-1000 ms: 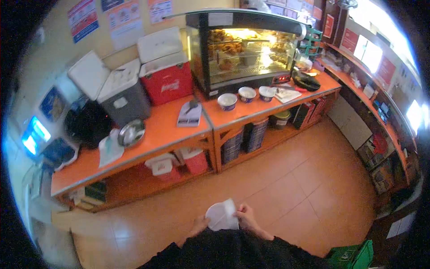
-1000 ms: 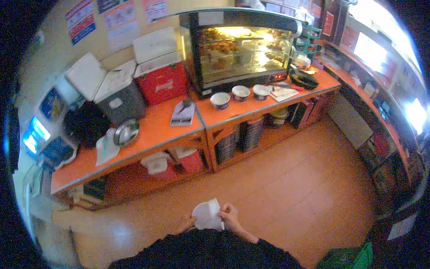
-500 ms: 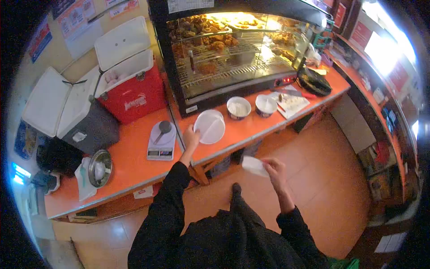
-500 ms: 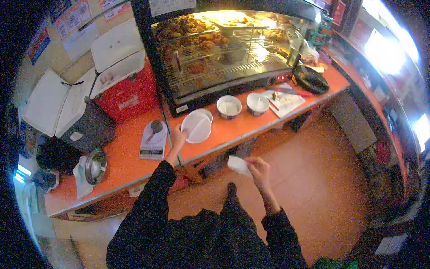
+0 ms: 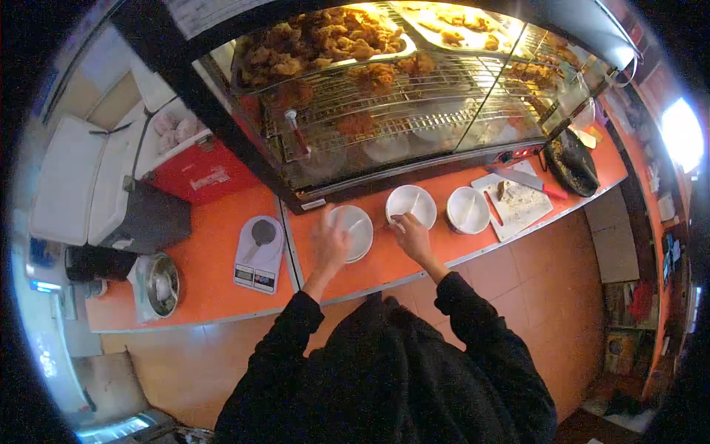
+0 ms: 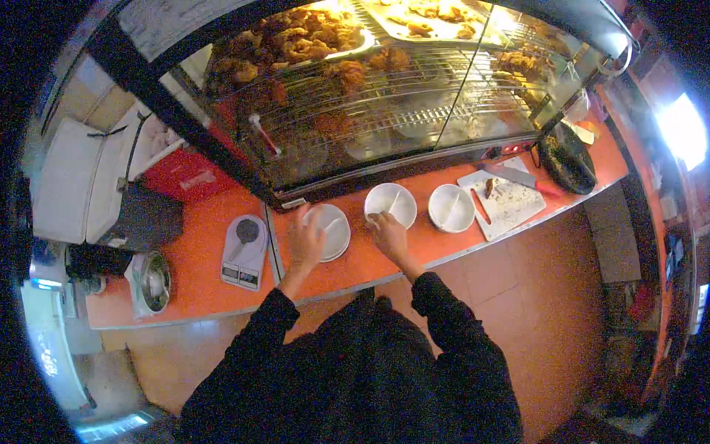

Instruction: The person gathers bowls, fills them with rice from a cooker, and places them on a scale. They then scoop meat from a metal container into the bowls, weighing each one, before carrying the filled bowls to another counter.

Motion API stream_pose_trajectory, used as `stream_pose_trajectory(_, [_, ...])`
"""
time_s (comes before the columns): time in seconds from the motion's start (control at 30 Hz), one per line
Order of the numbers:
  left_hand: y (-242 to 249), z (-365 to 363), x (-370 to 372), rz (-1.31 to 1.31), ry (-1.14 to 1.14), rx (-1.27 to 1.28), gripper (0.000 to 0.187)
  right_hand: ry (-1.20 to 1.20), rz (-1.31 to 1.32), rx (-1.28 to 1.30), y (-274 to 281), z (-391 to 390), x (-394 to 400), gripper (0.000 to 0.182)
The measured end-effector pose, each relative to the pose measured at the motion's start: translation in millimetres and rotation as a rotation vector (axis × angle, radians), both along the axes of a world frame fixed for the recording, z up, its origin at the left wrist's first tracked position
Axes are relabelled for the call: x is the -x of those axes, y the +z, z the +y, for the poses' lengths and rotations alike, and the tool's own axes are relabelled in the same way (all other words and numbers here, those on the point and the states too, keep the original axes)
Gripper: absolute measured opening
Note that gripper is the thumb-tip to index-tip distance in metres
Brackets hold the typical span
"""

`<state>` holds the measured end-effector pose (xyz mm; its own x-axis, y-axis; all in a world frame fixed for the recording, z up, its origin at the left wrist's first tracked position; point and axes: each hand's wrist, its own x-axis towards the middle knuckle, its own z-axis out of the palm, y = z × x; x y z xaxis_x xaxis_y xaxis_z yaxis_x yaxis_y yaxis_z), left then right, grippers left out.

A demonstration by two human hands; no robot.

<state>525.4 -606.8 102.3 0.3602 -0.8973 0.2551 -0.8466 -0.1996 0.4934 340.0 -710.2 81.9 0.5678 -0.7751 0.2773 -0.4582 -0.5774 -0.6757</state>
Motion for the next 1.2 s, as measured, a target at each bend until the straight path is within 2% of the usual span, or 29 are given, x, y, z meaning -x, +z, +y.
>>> stream_pose_trajectory(0.1, [6.2, 1.3, 25.3, -0.227, -0.157, -0.158, 0.049, -0.136, 0.024, 0.276, 15.2, -16.1, 7.2, 0.018])
stream_pose_trajectory(0.13, [-0.2, 4.7, 27.6, -0.223, -0.187, -0.193, 0.050, -0.187, 0.093, 0.405, 14.7, -23.6, 8.6, 0.020])
stream_pose_trajectory(0.23, [-16.8, 1.5, 13.2, -0.220, -0.221, -0.243, 0.052, -0.058, 0.332, 0.081, -5.5, -30.6, 5.4, 0.023])
stream_pose_trajectory(0.27, [-17.9, -0.2, 13.7, -0.200, -0.220, -0.236, 0.053, 0.000, 0.279, 0.320, -27.1, -38.2, 4.5, 0.023])
stream_pose_trajectory(0.37, [-19.6, 0.8, 10.5, -0.136, -0.222, -0.201, 0.058, -0.007, 0.389, 0.100, -7.3, -33.8, -0.9, 0.021])
stream_pose_trajectory(0.4, [-12.2, -0.6, 7.5, -0.099, -0.229, -0.182, 0.061, -0.026, 0.359, 0.078, -17.3, -37.0, 0.1, 0.018])
stream_pose_trajectory(0.43, [2.5, -4.6, 6.8, -0.062, -0.239, -0.157, 0.063, 0.010, 0.319, 0.159, -29.1, -40.8, 1.8, 0.017])
stream_pose_trajectory(0.5, [49.5, -20.3, -0.1, 0.060, -0.015, 0.174, 0.070, 0.080, 0.257, 0.321, -44.1, -51.7, 15.7, 0.016])
stream_pose_trajectory(0.53, [80.0, -29.5, -3.1, 0.113, 0.100, 0.339, 0.074, 0.027, 0.305, 0.336, 2.5, -40.8, 15.7, 0.015])
stream_pose_trajectory(0.57, [104.2, -40.4, -5.8, 0.143, 0.243, 0.482, 0.077, 0.030, 0.274, 0.337, 11.8, -40.8, 16.9, 0.016])
stream_pose_trajectory(0.63, [120.8, -63.7, -10.5, 0.225, 0.285, 0.595, 0.083, 0.026, 0.200, 0.343, 25.0, -49.1, 25.6, 0.018])
stream_pose_trajectory(0.73, [130.7, -81.8, 5.1, 0.193, 0.443, 0.451, 0.086, 0.059, 0.063, 0.175, 54.6, -62.3, 52.7, 0.015])
stream_pose_trajectory(0.83, [133.8, -95.0, 19.1, 0.273, 0.353, 0.592, 0.085, -0.012, 0.035, 0.088, 63.9, -85.1, 85.8, 0.012])
stream_pose_trajectory(0.9, [137.3, -108.7, 36.3, 0.315, 0.294, 0.637, 0.075, 0.011, -0.080, 0.064, 72.0, -107.4, 100.4, 0.010])
stream_pose_trajectory(0.97, [134.7, -127.9, 47.4, 0.403, 0.250, 0.684, 0.068, 0.024, -0.150, 0.066, 108.6, -123.6, 110.7, 0.010])
stream_pose_trajectory(1.0, [116.5, -140.5, 45.1, 0.385, 0.288, 0.682, 0.061, 0.049, -0.216, -0.009, 120.7, -131.6, 112.6, 0.011])
stream_pose_trajectory(1.2, [120.0, -201.3, 78.8, 0.651, 0.077, 0.746, 0.023, 0.100, -0.223, 0.049, 128.2, -168.0, 129.2, 0.012])
